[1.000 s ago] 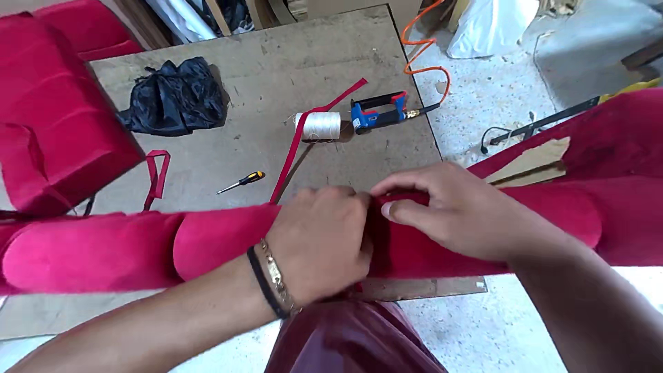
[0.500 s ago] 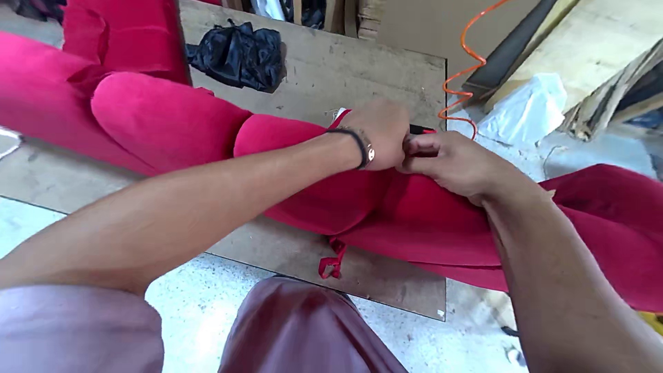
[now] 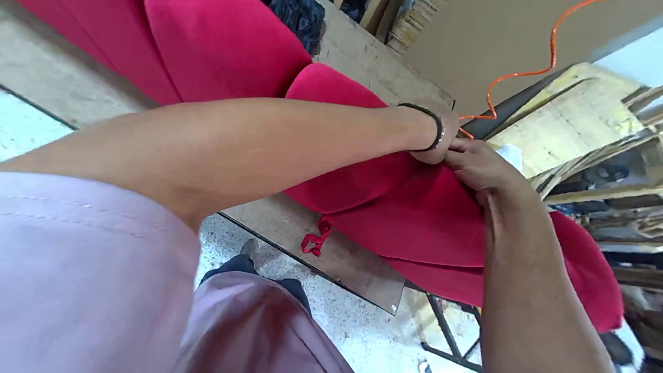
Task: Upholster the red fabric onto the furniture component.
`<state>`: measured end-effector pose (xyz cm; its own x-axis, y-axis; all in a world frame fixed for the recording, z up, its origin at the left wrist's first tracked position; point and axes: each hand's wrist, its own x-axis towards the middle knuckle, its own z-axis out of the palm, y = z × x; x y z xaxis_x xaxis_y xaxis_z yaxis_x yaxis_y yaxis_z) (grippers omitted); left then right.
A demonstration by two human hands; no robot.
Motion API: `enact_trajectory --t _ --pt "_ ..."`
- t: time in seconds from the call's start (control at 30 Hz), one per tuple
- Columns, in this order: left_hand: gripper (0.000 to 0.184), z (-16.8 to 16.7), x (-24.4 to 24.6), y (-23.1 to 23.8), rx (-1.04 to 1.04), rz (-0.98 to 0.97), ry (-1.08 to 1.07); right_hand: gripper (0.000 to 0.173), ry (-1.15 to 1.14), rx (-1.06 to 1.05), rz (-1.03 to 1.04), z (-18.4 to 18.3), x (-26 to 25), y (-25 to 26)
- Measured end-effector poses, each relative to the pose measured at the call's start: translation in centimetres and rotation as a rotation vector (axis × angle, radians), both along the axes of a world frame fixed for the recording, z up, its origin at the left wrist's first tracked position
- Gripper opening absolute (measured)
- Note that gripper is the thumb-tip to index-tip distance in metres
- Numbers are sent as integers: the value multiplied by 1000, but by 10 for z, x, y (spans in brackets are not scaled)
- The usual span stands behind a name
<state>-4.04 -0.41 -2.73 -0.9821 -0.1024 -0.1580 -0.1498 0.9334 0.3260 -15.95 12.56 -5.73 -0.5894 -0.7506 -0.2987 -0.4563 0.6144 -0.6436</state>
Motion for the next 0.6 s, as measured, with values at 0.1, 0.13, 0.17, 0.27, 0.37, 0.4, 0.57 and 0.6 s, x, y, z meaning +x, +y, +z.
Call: enact_trajectory --t 0.1,0.13,0.17,0.27,0.37,0.4,0.57,0.6 --pt "32 -2 -3 3 -60 64 43 16 -27 -8 10 1 2 -1" --pt "34 -4 -7 3 -77 66 42 19 -38 4 27 1 1 -1" --pt "34 -7 -12 2 -90 69 41 20 -31 13 27 1 1 -1" --pt "32 -11 -24 -1 -120 99 31 20 -48 28 -23 1 3 -1" --pt "34 -7 -29 0 -207 147 -25 20 -82 32 -57 0 0 -1" --pt "36 -6 -30 1 -229 159 -39 22 -94 42 -59 1 -1 -1" --pt "39 0 -26 6 -261 196 -81 25 -90 48 -119 2 0 -3" --pt "38 0 -27 7 -256 208 -83 25 -99 47 -115 0 -2 -2"
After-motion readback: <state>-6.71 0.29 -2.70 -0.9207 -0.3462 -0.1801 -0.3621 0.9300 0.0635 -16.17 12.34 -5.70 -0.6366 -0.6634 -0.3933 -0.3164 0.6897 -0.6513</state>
